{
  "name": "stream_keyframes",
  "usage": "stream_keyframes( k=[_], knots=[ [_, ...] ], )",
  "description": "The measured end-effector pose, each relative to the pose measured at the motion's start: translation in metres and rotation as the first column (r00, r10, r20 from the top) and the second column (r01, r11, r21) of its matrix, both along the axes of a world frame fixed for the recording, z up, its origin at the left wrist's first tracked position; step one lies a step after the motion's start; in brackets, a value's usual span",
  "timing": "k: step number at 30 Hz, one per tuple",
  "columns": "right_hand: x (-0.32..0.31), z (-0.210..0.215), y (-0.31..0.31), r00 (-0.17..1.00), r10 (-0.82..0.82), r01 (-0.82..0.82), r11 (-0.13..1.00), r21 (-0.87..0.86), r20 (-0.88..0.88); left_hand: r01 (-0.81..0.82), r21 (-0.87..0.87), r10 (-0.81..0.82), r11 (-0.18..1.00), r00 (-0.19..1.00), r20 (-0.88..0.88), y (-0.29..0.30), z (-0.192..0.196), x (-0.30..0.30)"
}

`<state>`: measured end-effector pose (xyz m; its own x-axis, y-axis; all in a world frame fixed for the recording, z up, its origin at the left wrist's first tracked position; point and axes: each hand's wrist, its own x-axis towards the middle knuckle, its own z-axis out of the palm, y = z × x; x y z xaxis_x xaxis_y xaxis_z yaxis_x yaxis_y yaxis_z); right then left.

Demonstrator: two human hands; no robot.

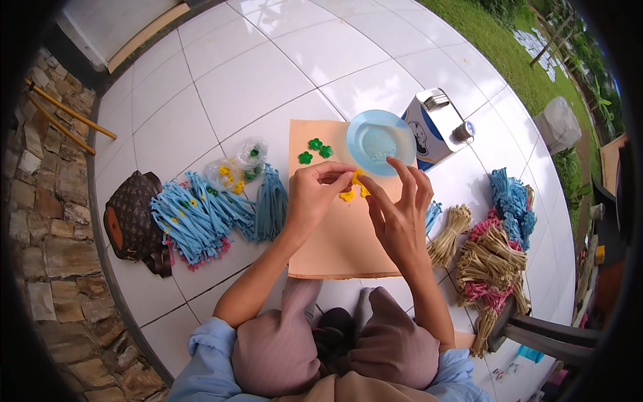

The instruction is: The person applies small green and yellow flower-shaped decorative elements to blue straps by dipping them into a bowl of liquid and pressing them onto the straps.

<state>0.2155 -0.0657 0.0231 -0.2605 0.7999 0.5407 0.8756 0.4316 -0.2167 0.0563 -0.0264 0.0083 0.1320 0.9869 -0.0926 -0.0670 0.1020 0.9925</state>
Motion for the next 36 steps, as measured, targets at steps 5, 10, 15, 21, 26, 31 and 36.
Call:
stream_keyframes(
  k=[5, 10, 15, 21, 26, 31, 36],
  knots=[
    [-0.002, 0.002, -0.001, 0.998, -0.015, 0.015, 1.000, 0.003, 0.066, -0.007, 0.011, 0.007, 1.000, 1.000, 0.004, -0.001, 0.002, 0.001],
    [0.004, 0.003, -0.002, 0.998, -0.020, 0.020, 1.000, 0.002, 0.061, -0.043, 0.048, 0.041, 0.998, 0.998, 0.050, -0.001, -0.002, 0.004],
    [0.017, 0.008, -0.001, 0.988, -0.124, 0.116, 0.990, -0.080, -0.093, -0.087, 0.179, 0.122, 0.980, 0.974, -0.193, 0.004, -0.019, -0.001],
    [0.045, 0.008, -0.011, 0.971, -0.145, 0.062, 0.921, -0.385, -0.190, -0.036, 0.317, 0.213, 0.948, 0.810, -0.547, 0.007, -0.022, 0.007],
    [0.050, 0.001, -0.013, 0.927, -0.178, -0.026, 0.848, -0.530, -0.330, 0.083, 0.471, 0.337, 0.878, 0.591, -0.733, 0.005, -0.020, 0.013],
    [0.054, -0.017, -0.008, 0.929, -0.167, 0.014, 0.906, -0.422, -0.329, 0.200, 0.551, 0.415, 0.810, 0.468, -0.780, 0.003, -0.019, 0.017],
    [0.049, -0.021, -0.005, 0.927, -0.123, -0.041, 0.906, -0.420, -0.356, 0.179, 0.563, 0.350, 0.807, 0.623, -0.700, -0.003, -0.009, 0.017]
  ],
)
